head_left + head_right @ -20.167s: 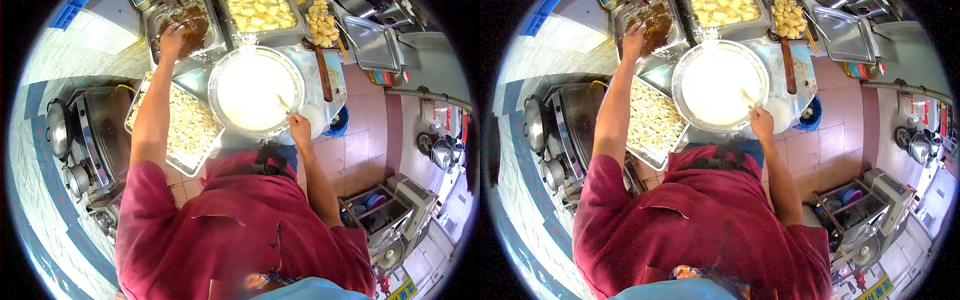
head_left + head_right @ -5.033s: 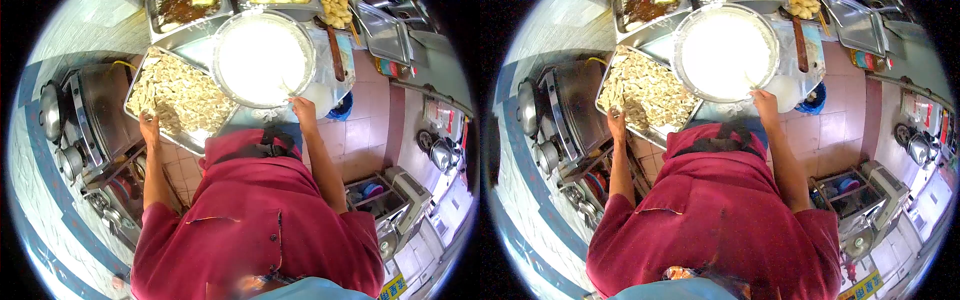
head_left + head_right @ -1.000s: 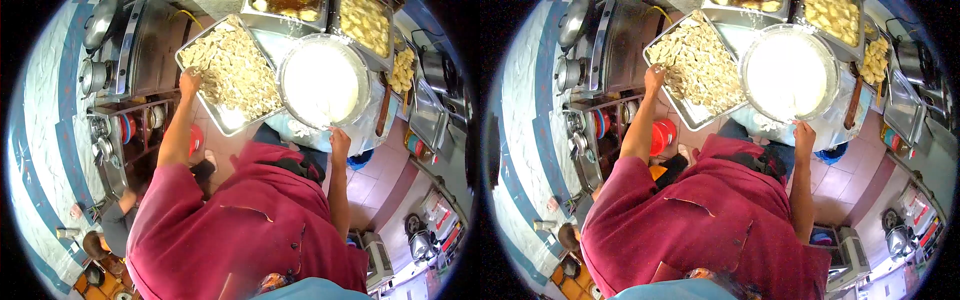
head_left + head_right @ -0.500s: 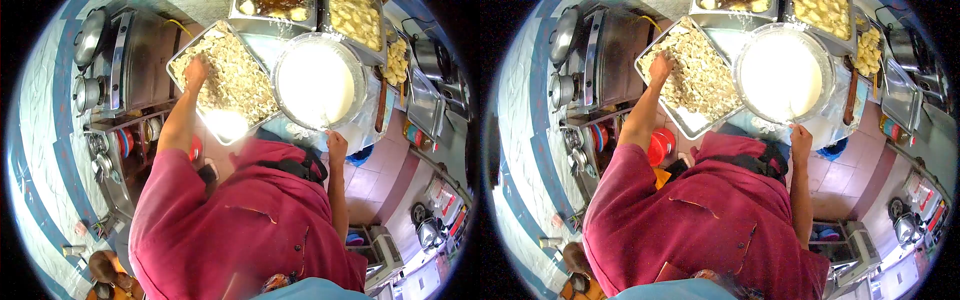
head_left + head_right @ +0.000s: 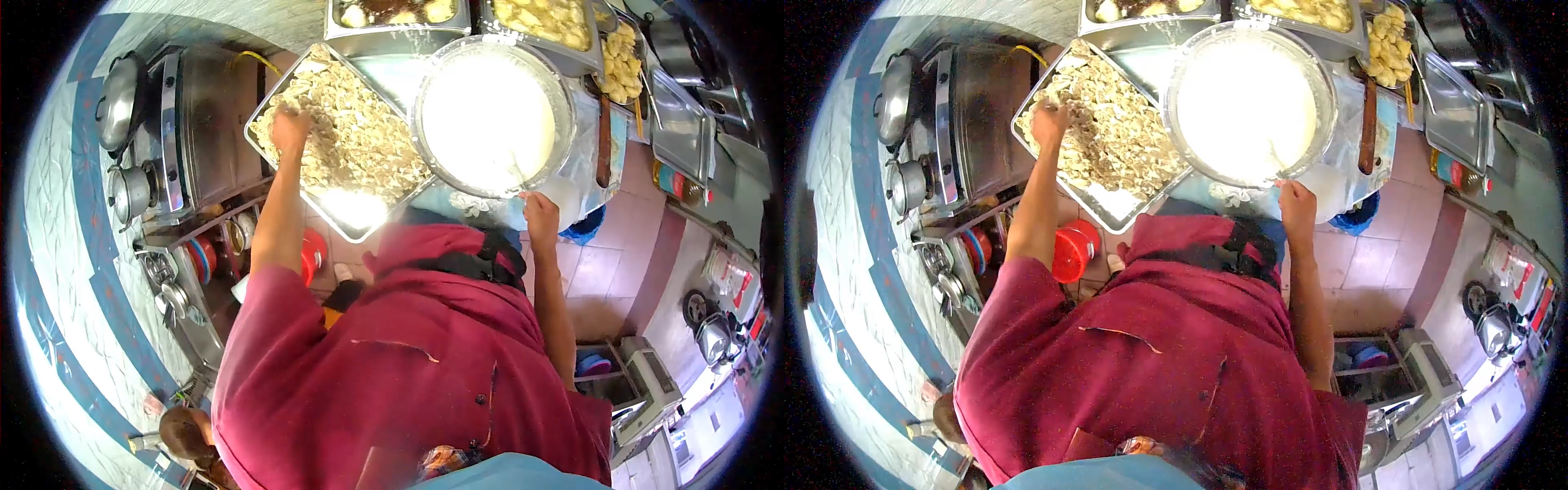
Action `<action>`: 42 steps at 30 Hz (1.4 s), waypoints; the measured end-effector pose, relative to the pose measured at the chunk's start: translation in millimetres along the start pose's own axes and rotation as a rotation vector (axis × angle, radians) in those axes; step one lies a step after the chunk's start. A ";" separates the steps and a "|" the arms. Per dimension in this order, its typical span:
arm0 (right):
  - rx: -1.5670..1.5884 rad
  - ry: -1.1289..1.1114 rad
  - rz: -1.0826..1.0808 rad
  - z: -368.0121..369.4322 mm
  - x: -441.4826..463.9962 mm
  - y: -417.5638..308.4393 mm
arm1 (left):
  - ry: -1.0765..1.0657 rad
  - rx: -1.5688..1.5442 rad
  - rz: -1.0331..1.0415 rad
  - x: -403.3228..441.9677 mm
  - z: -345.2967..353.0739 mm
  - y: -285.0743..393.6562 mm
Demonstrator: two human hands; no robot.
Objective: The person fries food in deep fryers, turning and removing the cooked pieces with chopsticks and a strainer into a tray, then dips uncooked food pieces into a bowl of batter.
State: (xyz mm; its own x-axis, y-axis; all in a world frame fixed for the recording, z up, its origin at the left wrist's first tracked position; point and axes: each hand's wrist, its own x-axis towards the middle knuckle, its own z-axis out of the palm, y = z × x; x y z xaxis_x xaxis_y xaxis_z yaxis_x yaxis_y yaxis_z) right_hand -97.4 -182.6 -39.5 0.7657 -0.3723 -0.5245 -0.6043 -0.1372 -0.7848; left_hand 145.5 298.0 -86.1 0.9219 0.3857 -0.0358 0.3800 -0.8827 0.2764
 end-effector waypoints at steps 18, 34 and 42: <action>0.097 0.020 -0.009 1.7 -1.7 8.7 | -1.209 -1.641 -0.393 -181.3 10.9 128.4; 0.023 0.114 0.005 -8.0 -11.5 18.4 | -1.427 -1.585 -0.725 -212.1 34.3 176.1; -0.315 0.243 -0.146 -15.1 -14.6 6.5 | -1.476 -1.358 -0.868 -228.6 68.9 193.4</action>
State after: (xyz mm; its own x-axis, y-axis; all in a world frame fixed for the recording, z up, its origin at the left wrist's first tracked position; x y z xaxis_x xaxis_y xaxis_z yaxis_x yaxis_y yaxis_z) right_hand -115.8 -191.9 -31.9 0.7970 -0.5285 -0.2925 -0.5599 -0.4648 -0.6859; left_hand 13.4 20.5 -90.6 0.2284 -0.5374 -0.8118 0.9570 0.2773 0.0857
